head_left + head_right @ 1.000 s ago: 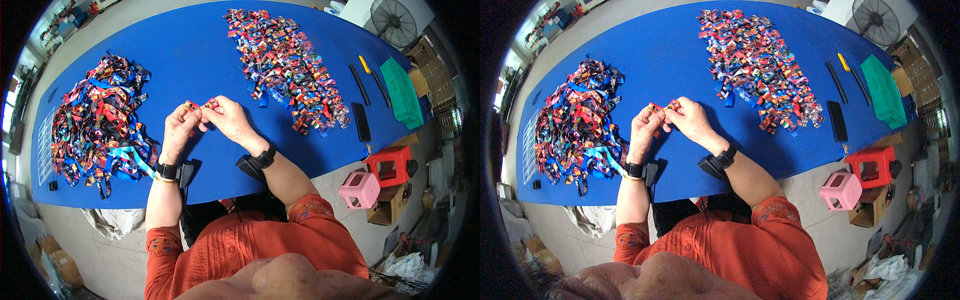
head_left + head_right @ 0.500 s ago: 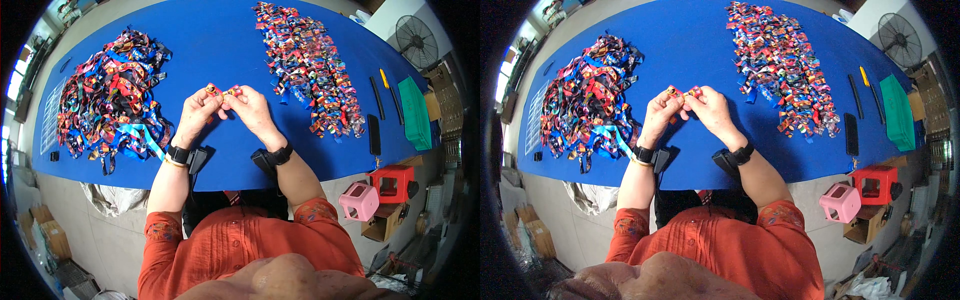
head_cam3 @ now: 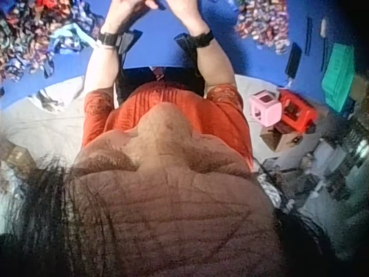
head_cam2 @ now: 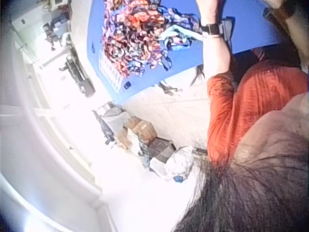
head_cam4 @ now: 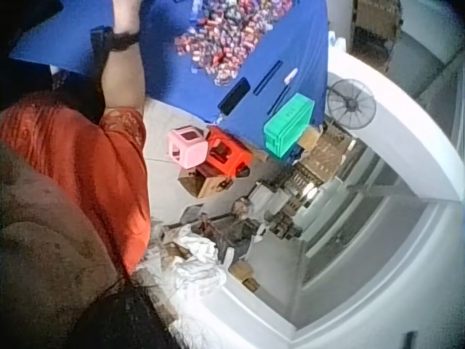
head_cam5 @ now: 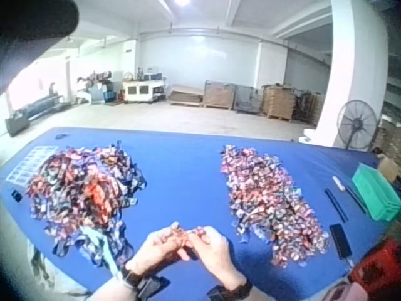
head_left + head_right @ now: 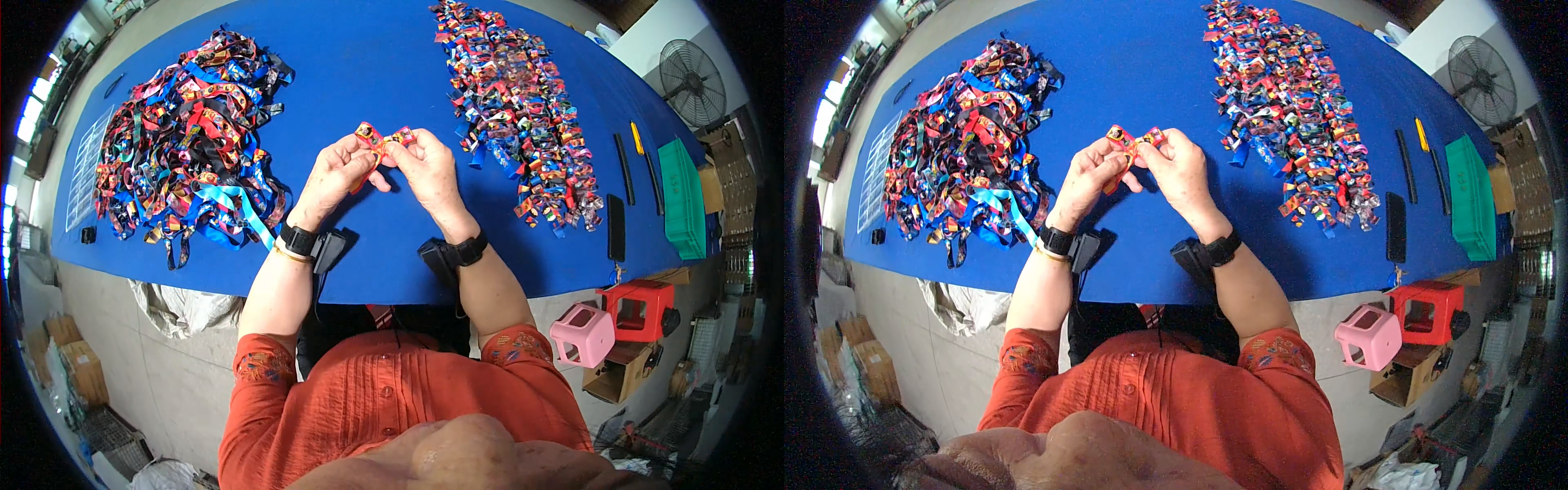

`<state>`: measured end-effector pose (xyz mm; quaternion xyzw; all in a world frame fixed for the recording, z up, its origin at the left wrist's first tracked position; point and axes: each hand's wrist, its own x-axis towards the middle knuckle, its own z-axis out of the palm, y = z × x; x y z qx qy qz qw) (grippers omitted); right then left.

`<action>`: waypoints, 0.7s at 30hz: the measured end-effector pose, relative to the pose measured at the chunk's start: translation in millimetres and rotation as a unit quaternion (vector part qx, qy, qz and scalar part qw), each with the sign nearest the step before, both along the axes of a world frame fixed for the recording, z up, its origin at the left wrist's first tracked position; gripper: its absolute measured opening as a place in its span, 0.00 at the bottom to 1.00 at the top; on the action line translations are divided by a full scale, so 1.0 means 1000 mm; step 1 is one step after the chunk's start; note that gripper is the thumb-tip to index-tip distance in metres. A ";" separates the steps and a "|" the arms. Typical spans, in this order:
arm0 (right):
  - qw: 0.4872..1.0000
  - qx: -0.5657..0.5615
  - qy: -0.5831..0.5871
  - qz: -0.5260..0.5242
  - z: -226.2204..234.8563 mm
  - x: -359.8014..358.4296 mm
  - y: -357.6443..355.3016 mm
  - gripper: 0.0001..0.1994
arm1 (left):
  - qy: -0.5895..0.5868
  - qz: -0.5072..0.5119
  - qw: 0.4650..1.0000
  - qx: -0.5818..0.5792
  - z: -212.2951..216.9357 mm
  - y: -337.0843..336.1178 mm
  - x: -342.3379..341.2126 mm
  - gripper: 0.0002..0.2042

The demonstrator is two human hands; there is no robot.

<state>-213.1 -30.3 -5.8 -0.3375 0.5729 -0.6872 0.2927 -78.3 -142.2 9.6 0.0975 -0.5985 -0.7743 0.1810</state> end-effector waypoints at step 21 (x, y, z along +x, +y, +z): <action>1.000 0.007 0.015 -0.010 -0.006 0.003 -0.002 0.04 | -0.066 0.055 0.994 -0.066 -0.002 -0.005 0.000 0.07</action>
